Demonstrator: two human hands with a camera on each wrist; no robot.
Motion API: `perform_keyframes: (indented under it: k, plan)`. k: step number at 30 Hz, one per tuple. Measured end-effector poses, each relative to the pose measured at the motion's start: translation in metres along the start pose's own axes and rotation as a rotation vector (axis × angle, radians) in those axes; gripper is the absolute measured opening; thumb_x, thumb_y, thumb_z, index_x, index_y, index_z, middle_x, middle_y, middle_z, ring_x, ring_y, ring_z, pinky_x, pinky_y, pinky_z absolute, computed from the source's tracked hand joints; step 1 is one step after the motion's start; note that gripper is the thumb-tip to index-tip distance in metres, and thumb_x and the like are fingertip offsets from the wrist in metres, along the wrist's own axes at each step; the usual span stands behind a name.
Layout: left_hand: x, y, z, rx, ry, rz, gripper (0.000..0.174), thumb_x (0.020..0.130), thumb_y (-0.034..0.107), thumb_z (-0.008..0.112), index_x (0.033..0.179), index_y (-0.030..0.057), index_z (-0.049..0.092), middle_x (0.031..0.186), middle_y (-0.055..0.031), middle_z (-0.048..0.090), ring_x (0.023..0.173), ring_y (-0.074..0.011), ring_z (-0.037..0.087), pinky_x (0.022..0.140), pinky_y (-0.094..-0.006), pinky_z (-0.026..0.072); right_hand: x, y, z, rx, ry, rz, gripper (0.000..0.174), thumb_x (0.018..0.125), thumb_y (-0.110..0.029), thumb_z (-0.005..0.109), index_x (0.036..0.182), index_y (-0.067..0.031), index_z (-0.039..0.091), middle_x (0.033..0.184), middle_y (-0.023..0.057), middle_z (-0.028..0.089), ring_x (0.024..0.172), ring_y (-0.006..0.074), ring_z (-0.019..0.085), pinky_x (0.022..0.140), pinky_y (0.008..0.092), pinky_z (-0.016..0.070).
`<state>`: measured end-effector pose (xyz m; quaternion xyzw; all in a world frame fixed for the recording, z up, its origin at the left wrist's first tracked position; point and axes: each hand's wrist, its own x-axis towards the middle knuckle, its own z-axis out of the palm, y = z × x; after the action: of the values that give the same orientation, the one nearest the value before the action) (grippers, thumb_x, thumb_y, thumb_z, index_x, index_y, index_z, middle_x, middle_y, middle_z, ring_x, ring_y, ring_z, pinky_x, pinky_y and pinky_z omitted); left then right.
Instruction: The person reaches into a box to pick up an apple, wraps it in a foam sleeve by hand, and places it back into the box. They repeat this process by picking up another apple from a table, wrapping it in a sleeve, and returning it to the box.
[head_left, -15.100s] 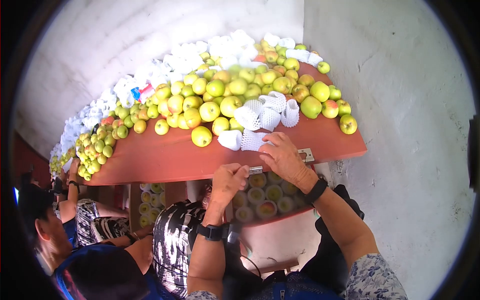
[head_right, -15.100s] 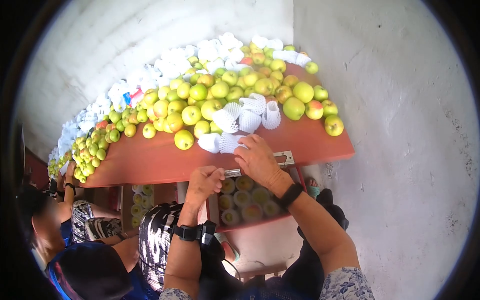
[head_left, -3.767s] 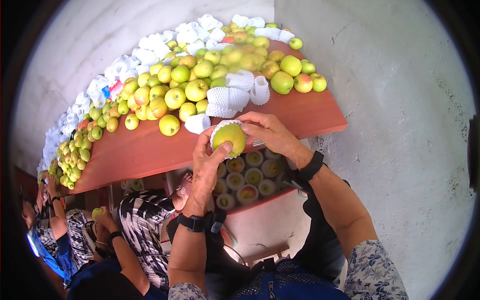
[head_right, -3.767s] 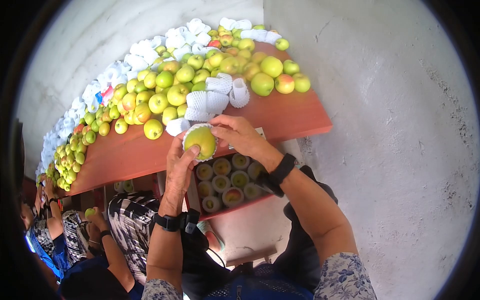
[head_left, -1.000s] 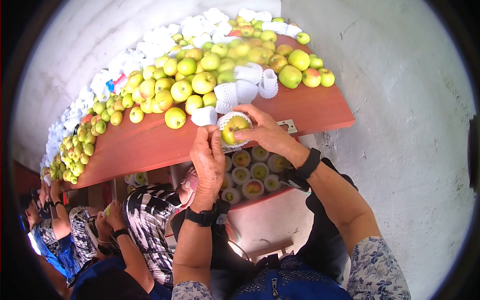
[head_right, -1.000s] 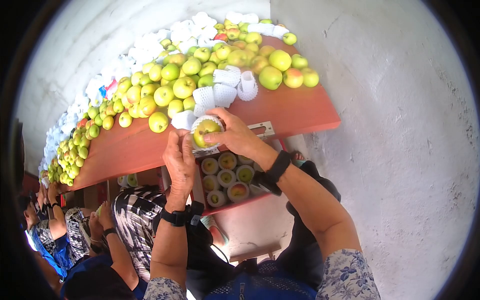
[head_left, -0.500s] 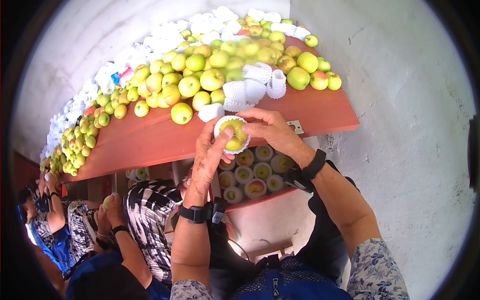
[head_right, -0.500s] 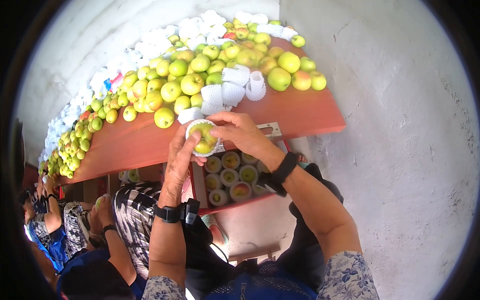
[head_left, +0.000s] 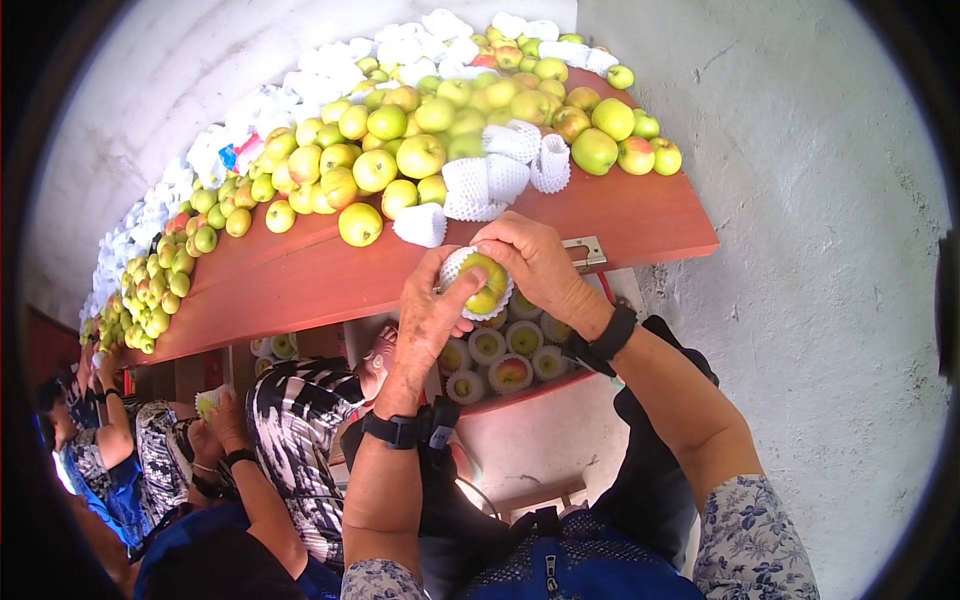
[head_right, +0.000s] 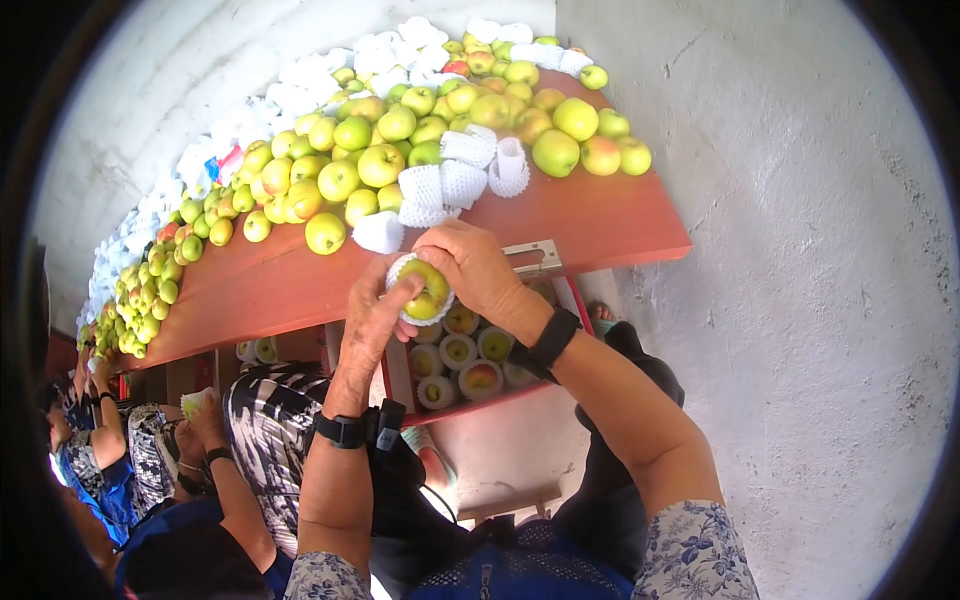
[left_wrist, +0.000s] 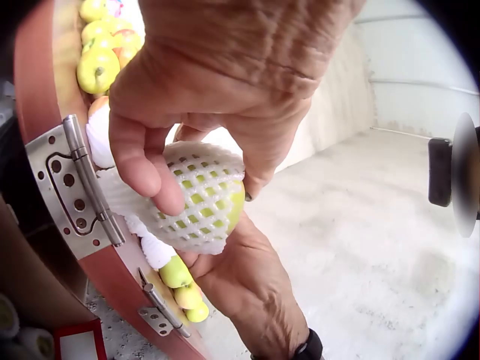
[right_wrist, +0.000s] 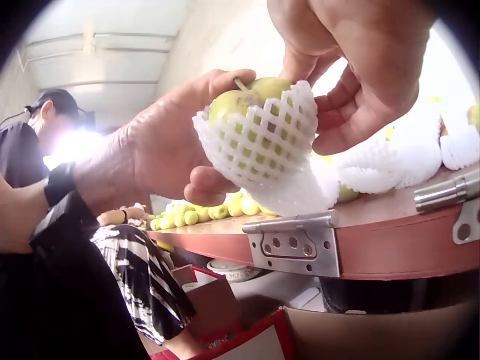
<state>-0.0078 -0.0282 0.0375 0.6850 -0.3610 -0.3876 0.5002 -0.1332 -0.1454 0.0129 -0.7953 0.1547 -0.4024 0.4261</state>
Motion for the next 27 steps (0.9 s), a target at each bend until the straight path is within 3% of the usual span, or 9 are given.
perform_keyframes:
  k: [1, 4, 7, 11, 14, 17, 19, 22, 27]
  plan:
    - [-0.001, 0.000, 0.002, -0.006, 0.005, 0.000, 0.048, 0.082, 0.028, 0.068, 0.121, 0.0025, 0.057, 0.089, -0.0104, 0.065, 0.053, -0.0132, 0.060, 0.044, -0.0236, 0.0469, 0.000, -0.001, 0.001, -0.078, 0.030, -0.066, 0.008, 0.090, -0.010, 0.059, 0.090, -0.0022, 0.063, 0.083, 0.0151, 0.061, 0.079, 0.0343, 0.059, 0.071, 0.0401, 0.0478]
    - [-0.002, -0.001, 0.007, -0.042, 0.011, 0.001, 0.048, 0.083, 0.027, 0.067, 0.123, 0.0028, 0.056, 0.091, -0.0112, 0.064, 0.054, -0.0138, 0.061, 0.045, -0.0241, 0.0474, 0.001, 0.000, 0.005, -0.170, 0.079, -0.130, 0.006, 0.090, -0.008, 0.057, 0.089, -0.0027, 0.057, 0.084, 0.0148, 0.056, 0.082, 0.0365, 0.055, 0.071, 0.0432, 0.0456]
    - [-0.001, -0.004, 0.010, -0.111, 0.016, 0.008, 0.049, 0.084, 0.026, 0.066, 0.125, 0.0027, 0.054, 0.093, -0.0119, 0.064, 0.056, -0.0138, 0.062, 0.045, -0.0242, 0.0480, 0.002, -0.004, 0.006, -0.272, 0.098, -0.210, 0.008, 0.093, -0.008, 0.054, 0.094, -0.0005, 0.055, 0.089, 0.0157, 0.054, 0.082, 0.0342, 0.054, 0.071, 0.0395, 0.0451]
    - [0.000, -0.005, 0.009, -0.180, 0.039, 0.054, 0.051, 0.084, 0.026, 0.066, 0.126, 0.0017, 0.052, 0.094, -0.0112, 0.063, 0.057, -0.0132, 0.061, 0.047, -0.0229, 0.0488, 0.004, -0.012, 0.005, -0.297, 0.070, -0.269, 0.008, 0.093, -0.008, 0.054, 0.095, -0.0003, 0.055, 0.089, 0.0158, 0.053, 0.083, 0.0351, 0.053, 0.073, 0.0410, 0.0444]
    - [-0.001, -0.007, 0.008, -0.150, 0.075, 0.061, 0.050, 0.086, 0.025, 0.065, 0.128, 0.0019, 0.048, 0.094, -0.0104, 0.063, 0.062, -0.0123, 0.062, 0.048, -0.0212, 0.0484, 0.004, -0.012, 0.006, -0.287, 0.034, -0.300, 0.008, 0.088, -0.006, 0.058, 0.095, -0.0027, 0.055, 0.091, 0.0141, 0.053, 0.091, 0.0344, 0.053, 0.077, 0.0409, 0.0457]
    - [0.003, -0.013, 0.009, -0.297, 0.131, 0.220, 0.043, 0.092, 0.026, 0.056, 0.127, 0.0015, 0.045, 0.093, -0.0126, 0.063, 0.061, -0.0151, 0.063, 0.048, -0.0234, 0.0514, 0.006, -0.008, 0.008, -0.088, 0.062, -0.257, 0.019, 0.090, -0.012, 0.059, 0.106, -0.0013, 0.057, 0.098, 0.0141, 0.058, 0.091, 0.0306, 0.056, 0.078, 0.0374, 0.0472]
    - [0.003, -0.013, 0.005, -0.323, 0.169, 0.236, 0.044, 0.093, 0.027, 0.056, 0.127, 0.0018, 0.044, 0.096, -0.0133, 0.063, 0.063, -0.0158, 0.064, 0.049, -0.0236, 0.0524, 0.003, -0.007, 0.009, 0.133, -0.010, -0.059, 0.033, 0.092, -0.020, 0.058, 0.119, -0.0004, 0.055, 0.104, 0.0160, 0.062, 0.086, 0.0255, 0.060, 0.076, 0.0360, 0.0482]
    - [0.002, -0.010, 0.003, -0.305, 0.195, 0.229, 0.046, 0.094, 0.030, 0.056, 0.128, 0.0019, 0.042, 0.102, -0.0145, 0.062, 0.067, -0.0180, 0.066, 0.051, -0.0242, 0.0543, 0.001, -0.012, 0.006, 0.160, -0.067, 0.076, 0.039, 0.095, -0.026, 0.055, 0.125, 0.0005, 0.054, 0.097, 0.0147, 0.066, 0.081, 0.0204, 0.062, 0.075, 0.0352, 0.0495]
    - [0.001, -0.007, -0.001, -0.145, 0.101, 0.126, 0.055, 0.094, 0.033, 0.056, 0.136, 0.0013, 0.039, 0.110, -0.0166, 0.060, 0.078, -0.0224, 0.068, 0.055, -0.0260, 0.0573, 0.001, 0.008, 0.004, 0.262, -0.096, 0.206, 0.034, 0.096, -0.026, 0.054, 0.118, 0.0003, 0.061, 0.085, 0.0089, 0.068, 0.074, 0.0139, 0.061, 0.066, 0.0294, 0.0496]
